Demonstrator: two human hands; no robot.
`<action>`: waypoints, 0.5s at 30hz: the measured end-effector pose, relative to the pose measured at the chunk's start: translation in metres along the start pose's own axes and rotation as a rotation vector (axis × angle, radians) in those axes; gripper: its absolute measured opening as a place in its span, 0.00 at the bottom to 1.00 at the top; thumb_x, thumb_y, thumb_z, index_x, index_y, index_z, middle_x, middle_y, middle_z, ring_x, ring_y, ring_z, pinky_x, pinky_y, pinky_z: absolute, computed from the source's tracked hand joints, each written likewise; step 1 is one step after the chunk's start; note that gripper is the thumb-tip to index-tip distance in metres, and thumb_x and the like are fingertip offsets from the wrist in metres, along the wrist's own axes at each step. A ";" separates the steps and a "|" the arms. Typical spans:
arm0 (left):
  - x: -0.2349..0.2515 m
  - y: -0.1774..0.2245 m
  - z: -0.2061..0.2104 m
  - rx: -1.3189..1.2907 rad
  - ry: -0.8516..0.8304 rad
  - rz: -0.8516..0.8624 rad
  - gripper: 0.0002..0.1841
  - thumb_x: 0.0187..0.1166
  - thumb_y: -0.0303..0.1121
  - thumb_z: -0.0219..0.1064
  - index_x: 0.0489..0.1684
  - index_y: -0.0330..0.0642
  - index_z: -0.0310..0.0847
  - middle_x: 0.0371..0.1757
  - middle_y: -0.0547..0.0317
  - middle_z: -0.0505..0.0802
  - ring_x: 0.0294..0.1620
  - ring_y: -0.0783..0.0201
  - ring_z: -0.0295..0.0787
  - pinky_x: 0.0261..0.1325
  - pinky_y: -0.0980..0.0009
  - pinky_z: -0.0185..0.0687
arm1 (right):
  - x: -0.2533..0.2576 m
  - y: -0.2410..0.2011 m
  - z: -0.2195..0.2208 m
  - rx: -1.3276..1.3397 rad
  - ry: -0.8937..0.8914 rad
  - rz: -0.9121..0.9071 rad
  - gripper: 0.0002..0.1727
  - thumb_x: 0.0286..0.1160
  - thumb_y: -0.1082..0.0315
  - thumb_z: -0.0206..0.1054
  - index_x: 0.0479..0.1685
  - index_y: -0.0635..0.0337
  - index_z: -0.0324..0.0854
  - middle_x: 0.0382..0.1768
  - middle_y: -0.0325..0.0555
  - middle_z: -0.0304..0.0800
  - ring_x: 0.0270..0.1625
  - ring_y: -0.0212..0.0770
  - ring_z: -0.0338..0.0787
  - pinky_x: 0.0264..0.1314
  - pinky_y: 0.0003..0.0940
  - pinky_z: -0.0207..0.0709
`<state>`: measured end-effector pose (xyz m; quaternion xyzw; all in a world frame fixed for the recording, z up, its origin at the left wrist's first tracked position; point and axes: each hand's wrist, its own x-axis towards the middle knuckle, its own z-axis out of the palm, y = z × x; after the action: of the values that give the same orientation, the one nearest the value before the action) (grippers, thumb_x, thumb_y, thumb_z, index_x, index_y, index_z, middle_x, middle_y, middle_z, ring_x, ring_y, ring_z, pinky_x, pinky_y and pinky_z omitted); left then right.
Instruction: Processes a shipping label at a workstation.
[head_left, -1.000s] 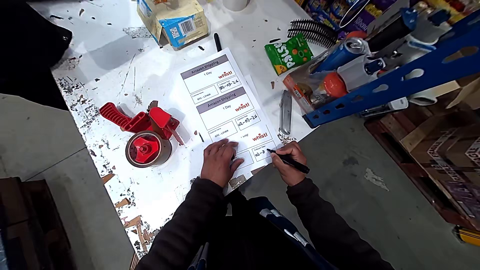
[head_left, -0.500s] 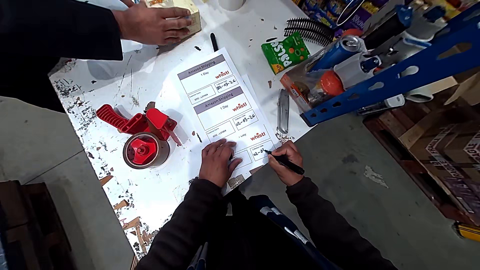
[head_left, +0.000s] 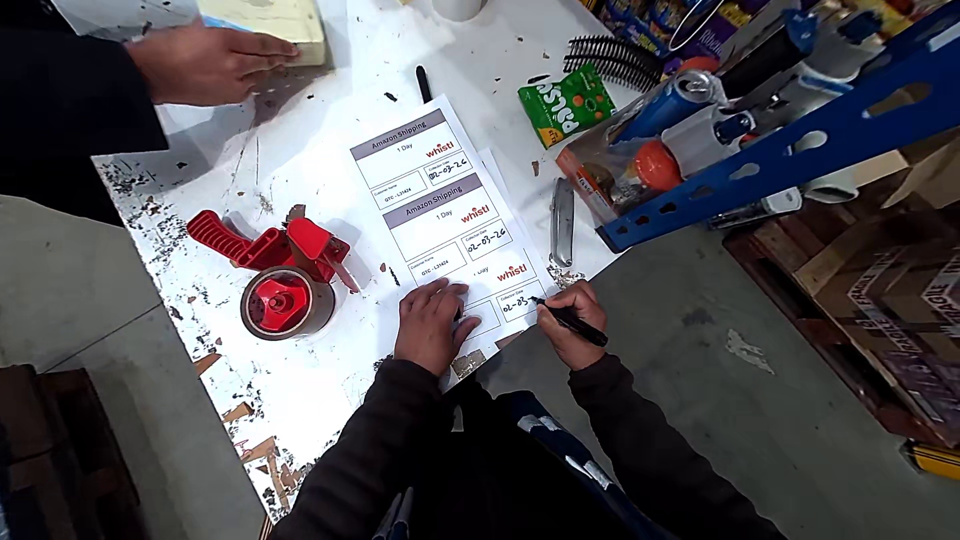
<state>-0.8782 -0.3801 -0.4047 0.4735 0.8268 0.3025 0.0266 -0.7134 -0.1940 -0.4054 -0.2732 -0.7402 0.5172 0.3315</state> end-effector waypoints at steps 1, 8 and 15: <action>0.000 0.000 0.000 -0.001 0.001 0.002 0.17 0.75 0.51 0.73 0.37 0.46 0.87 0.67 0.63 0.93 0.76 0.52 0.82 0.77 0.43 0.69 | -0.001 0.001 -0.001 0.043 0.025 -0.002 0.08 0.55 0.71 0.76 0.30 0.50 0.82 0.39 0.35 0.80 0.32 0.28 0.82 0.28 0.22 0.80; 0.000 0.000 0.000 -0.002 -0.001 0.003 0.17 0.76 0.52 0.72 0.37 0.46 0.87 0.67 0.64 0.92 0.77 0.53 0.82 0.77 0.44 0.70 | 0.001 0.004 -0.005 0.089 0.028 0.008 0.09 0.56 0.72 0.76 0.32 0.49 0.82 0.40 0.35 0.80 0.29 0.28 0.83 0.26 0.24 0.84; 0.000 0.000 -0.001 -0.002 -0.001 0.004 0.17 0.76 0.51 0.72 0.37 0.45 0.87 0.67 0.63 0.93 0.76 0.52 0.82 0.77 0.43 0.69 | 0.005 0.001 -0.003 -0.035 0.008 -0.033 0.08 0.55 0.72 0.76 0.31 0.53 0.83 0.38 0.35 0.80 0.35 0.27 0.81 0.33 0.20 0.79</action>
<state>-0.8784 -0.3805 -0.4034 0.4751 0.8255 0.3033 0.0268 -0.7141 -0.1886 -0.4051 -0.2686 -0.7525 0.4973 0.3381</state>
